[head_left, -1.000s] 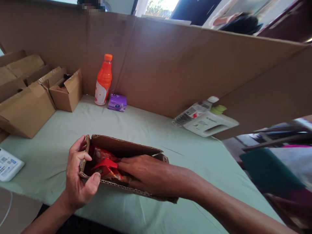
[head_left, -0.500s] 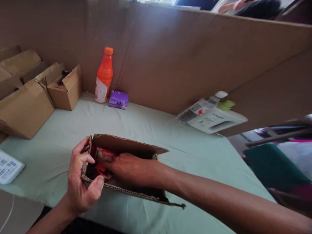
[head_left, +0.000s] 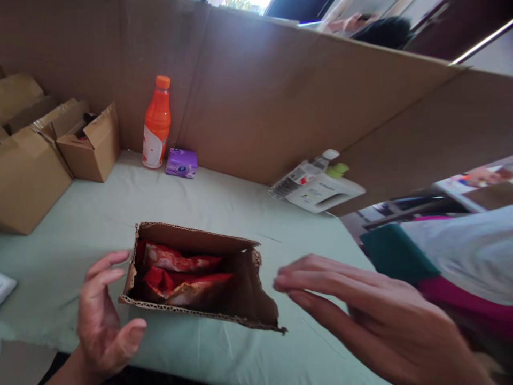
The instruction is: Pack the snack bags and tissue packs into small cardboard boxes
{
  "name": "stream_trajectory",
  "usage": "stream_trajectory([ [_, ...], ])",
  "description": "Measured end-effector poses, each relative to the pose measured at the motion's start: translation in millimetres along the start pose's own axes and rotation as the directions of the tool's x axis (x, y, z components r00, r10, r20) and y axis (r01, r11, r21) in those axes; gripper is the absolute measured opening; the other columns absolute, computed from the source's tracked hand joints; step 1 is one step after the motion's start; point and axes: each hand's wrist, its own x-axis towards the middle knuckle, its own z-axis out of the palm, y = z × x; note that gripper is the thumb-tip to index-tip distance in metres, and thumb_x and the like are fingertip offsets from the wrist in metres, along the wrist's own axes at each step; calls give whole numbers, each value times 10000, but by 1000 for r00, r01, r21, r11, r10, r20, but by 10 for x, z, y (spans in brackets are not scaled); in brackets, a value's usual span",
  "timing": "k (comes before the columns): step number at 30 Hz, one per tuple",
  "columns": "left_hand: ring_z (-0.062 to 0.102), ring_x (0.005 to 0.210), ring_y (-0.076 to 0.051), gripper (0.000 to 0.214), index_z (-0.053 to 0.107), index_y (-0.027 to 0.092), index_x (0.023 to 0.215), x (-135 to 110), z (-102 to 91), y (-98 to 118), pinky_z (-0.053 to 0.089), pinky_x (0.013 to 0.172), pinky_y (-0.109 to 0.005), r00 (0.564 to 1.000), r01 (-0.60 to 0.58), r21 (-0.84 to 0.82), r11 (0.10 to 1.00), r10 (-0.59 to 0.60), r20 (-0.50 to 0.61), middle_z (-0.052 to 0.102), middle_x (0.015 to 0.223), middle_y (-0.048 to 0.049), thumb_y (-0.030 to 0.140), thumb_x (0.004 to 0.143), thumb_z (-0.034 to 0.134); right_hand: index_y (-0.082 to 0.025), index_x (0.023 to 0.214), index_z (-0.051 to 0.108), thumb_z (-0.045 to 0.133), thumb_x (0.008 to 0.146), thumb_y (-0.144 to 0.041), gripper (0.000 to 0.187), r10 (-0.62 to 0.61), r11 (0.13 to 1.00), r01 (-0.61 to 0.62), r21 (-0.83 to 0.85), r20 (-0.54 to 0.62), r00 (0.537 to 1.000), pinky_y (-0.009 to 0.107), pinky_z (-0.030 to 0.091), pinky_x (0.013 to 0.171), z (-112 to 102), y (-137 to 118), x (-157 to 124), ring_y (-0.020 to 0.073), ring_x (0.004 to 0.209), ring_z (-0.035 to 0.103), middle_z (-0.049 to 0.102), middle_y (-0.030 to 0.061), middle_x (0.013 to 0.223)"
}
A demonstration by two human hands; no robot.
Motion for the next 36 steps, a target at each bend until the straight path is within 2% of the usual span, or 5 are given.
stream_trajectory([
  [9,604,1177,-282,479,596,218,1263,-37,-144,100,492,1031,-482,987,-45,230,972,8,159,656,1242,-100,85,809,673,-273,1500,468,556,912,-682,722,38,997,-26,-73,167,985,468,634,900,291,109,-592,309,1187,680,696,115,1311],
  [20,731,967,-213,450,526,241,1358,65,-162,178,597,859,-337,965,94,460,883,-195,176,747,1038,-59,295,926,640,-255,1282,551,612,966,-267,322,99,995,-100,2,-118,988,354,629,871,641,84,-529,219,1071,706,705,93,1161],
  [28,597,1246,-290,626,408,290,1487,123,-116,78,518,1054,-515,966,115,509,853,-215,142,523,1446,-134,312,910,649,-248,1639,73,607,924,-601,959,150,977,-165,-132,-115,982,558,532,1017,661,363,-446,364,1392,484,409,211,1564],
  [33,447,1428,-364,717,328,305,1537,203,-145,77,434,1129,-619,957,45,552,833,-195,216,342,1615,-156,299,896,650,-269,1476,455,637,946,-480,599,43,995,-49,-87,-67,997,511,529,990,678,479,-454,311,1256,602,651,127,1330],
  [36,509,1382,-335,457,537,288,1361,234,-156,30,497,1086,-559,935,-24,536,844,-171,310,444,1556,-128,269,910,605,-268,1402,553,587,979,-435,456,6,999,-9,-43,-55,998,508,505,1013,720,500,-494,303,1304,571,647,112,1349],
])
